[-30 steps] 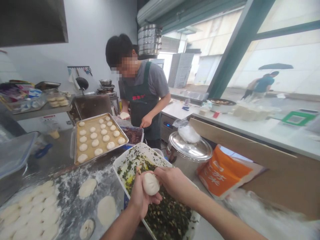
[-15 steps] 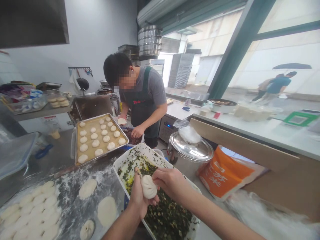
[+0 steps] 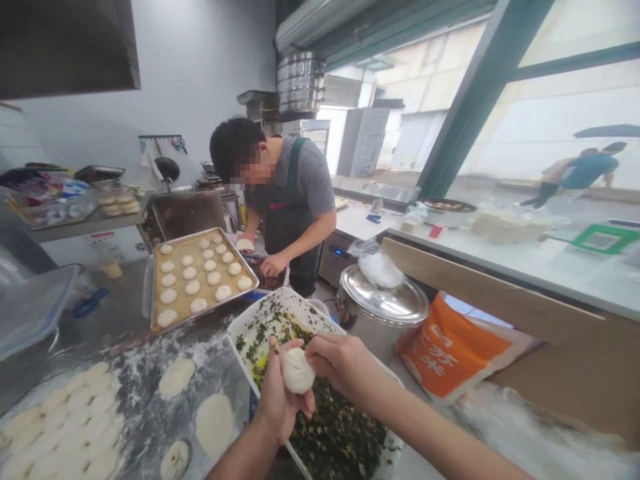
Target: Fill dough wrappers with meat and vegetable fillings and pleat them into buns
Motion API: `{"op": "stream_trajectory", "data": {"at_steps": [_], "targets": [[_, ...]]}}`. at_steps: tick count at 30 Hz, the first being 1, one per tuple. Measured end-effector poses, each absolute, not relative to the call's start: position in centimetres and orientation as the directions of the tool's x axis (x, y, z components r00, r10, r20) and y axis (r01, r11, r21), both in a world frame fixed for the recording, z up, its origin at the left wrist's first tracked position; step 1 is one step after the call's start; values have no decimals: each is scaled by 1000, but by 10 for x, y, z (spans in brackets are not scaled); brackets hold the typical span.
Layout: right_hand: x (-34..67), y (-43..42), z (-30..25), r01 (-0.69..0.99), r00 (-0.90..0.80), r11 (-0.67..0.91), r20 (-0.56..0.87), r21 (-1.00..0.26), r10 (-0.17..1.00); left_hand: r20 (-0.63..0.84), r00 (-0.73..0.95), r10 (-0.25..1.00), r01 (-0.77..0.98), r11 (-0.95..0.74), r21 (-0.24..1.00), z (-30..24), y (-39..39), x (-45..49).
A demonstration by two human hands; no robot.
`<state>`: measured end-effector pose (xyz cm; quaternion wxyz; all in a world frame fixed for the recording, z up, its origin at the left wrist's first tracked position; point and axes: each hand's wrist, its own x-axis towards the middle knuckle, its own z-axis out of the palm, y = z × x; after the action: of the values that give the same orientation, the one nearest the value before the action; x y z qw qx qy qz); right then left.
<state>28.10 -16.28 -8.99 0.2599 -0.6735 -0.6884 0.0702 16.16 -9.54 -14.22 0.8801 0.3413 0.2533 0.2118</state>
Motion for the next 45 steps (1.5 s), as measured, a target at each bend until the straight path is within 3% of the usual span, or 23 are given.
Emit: {"op": "stream_trajectory", "data": {"at_steps": [4,9,14,19,25,33,39,45], "targets": [[279,-165,-88,872,19,99,235,-479,972,-365,727,582,-152,654,741,-141,-96,162],[277,-168,-78,861,26,61,163,-505,986,-460,720,520,-72,715,695,-145,-91,164],[278,-166,-78,849,22,63,155,-525,988,-386,768,511,-108,697,709,-147,-92,164],[281,-166,-84,865,5,52,112,-499,994,-404,801,442,-19,693,721,-152,-92,164],[286,-168,-83,856,6,56,118,-514,993,-346,820,456,-87,697,712,-158,-91,164],[287,-170,-74,793,63,20,114,-609,991,-402,757,515,-114,710,695,-156,-88,165],[281,-167,-77,790,142,-47,109,-612,984,-419,736,532,-127,717,685,-155,-89,166],[277,-163,-77,806,121,12,185,-592,975,-447,722,528,-123,734,669,-155,-89,164]]}}
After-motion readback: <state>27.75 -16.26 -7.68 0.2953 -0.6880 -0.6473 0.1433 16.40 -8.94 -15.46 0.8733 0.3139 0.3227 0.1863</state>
